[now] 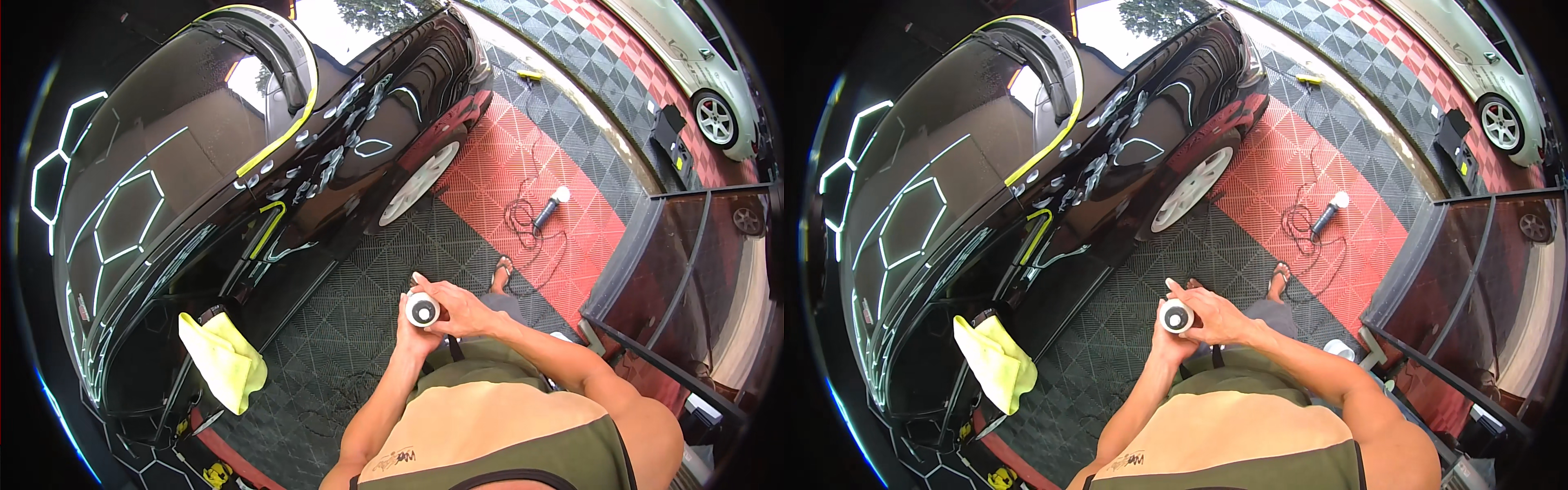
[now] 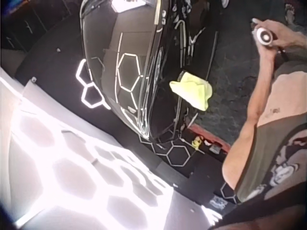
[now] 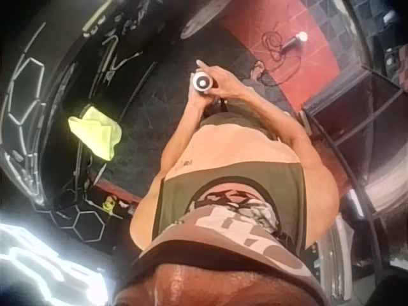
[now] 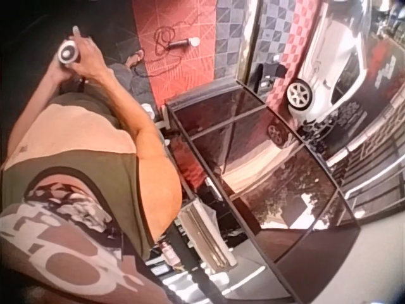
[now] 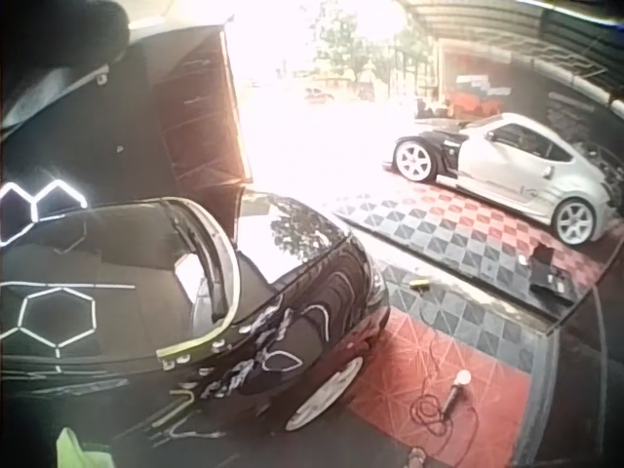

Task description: Apply polishing compound to a car panel and use a power polisher to buff the surface.

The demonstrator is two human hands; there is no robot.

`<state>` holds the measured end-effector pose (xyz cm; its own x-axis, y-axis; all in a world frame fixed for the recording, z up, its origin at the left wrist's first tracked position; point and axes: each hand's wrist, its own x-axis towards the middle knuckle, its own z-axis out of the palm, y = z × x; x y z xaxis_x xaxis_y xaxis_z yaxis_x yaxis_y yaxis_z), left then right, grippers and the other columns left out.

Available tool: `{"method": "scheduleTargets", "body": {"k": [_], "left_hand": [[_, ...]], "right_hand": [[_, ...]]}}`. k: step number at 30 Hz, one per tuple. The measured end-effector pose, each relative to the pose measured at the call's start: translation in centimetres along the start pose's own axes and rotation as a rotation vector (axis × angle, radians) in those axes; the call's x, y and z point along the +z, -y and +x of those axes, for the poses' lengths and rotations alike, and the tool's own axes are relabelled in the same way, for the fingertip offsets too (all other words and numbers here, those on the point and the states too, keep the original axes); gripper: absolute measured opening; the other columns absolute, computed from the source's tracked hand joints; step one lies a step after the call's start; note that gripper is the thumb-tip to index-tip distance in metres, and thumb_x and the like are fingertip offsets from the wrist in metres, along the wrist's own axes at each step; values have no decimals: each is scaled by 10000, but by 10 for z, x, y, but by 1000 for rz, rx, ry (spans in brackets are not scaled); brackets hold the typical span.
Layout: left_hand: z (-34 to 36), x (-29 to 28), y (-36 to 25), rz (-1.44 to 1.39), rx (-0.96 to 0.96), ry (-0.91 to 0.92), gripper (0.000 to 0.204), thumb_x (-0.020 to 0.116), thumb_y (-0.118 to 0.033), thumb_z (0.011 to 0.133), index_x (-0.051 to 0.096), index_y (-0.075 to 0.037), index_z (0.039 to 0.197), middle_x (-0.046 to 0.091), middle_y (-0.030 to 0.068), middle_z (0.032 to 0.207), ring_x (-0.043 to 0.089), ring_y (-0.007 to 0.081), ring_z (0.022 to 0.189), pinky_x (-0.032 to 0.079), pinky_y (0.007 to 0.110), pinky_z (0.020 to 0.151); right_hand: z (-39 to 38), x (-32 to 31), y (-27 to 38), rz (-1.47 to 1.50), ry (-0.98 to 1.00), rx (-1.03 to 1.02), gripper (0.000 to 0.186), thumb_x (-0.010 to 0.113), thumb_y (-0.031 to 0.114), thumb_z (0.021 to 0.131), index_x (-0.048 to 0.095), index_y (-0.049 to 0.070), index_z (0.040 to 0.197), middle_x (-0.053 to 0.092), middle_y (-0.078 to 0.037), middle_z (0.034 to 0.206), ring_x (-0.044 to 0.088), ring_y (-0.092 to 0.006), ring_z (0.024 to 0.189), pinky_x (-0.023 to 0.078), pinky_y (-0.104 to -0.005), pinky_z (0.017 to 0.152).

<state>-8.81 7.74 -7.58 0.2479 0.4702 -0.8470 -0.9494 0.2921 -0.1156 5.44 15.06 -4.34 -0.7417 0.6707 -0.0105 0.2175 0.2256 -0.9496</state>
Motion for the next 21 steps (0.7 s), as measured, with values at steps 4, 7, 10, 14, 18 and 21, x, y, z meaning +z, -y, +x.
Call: {"method": "scheduleTargets", "body": {"k": [4, 7, 10, 14, 18, 21], "left_hand": [[27, 6, 30, 56, 5, 6, 542, 400, -622, 985, 613, -179, 1214, 658, 17, 1222, 612, 221, 1147, 501, 408, 1004], [44, 22, 64, 138, -69, 23, 553, 384, -598, 997, 590, -171, 1281, 623, 37, 1300, 586, 255, 1215, 476, 448, 1046], [55, 30, 99, 444, -168, 7, 670, 374, -667, 975, 534, -121, 1327, 638, 122, 1254, 639, 302, 1129, 537, 460, 954], [98, 8, 126, 1204, -212, -227, 803, 356, -735, 950, 527, -30, 1295, 710, 121, 1014, 690, 203, 888, 546, 343, 806], [164, -17, 138, 1769, 15, -401, 605, 531, -584, 945, 647, -24, 1144, 726, 90, 958, 697, 191, 845, 542, 339, 786], [201, -22, 126, 2081, 120, -431, 537, 580, -507, 927, 671, -2, 1085, 726, 98, 900, 694, 211, 853, 531, 350, 816]], "right_hand": [[-18, -32, -22, 21, -57, -85, 778, 788, 215, 733, 447, 38, 1410, 570, -156, 1321, 575, -334, 1190, 411, -487, 1078], [-39, -61, -37, 24, -113, -133, 888, 796, 219, 742, 360, 23, 1490, 600, -143, 1259, 592, -334, 1153, 447, -483, 1030], [-67, -85, -72, -3, -223, -30, 975, 837, 209, 708, 324, 4, 1511, 664, -103, 1178, 637, -322, 1073, 516, -432, 927], [-117, -123, -146, 5, -482, 254, 1042, 871, 212, 678, 306, 23, 1532, 661, -119, 1129, 646, -274, 1012, 518, -390, 918], [-189, -158, -250, 261, -785, 557, 1055, 821, 10, 705, 224, 78, 1572, 656, -88, 1095, 643, -183, 958, 542, -311, 825], [-256, -173, -351, 229, -944, 776, 1058, 800, -16, 728, 196, 111, 1587, 636, -94, 1104, 627, -177, 960, 526, -305, 829]]}}
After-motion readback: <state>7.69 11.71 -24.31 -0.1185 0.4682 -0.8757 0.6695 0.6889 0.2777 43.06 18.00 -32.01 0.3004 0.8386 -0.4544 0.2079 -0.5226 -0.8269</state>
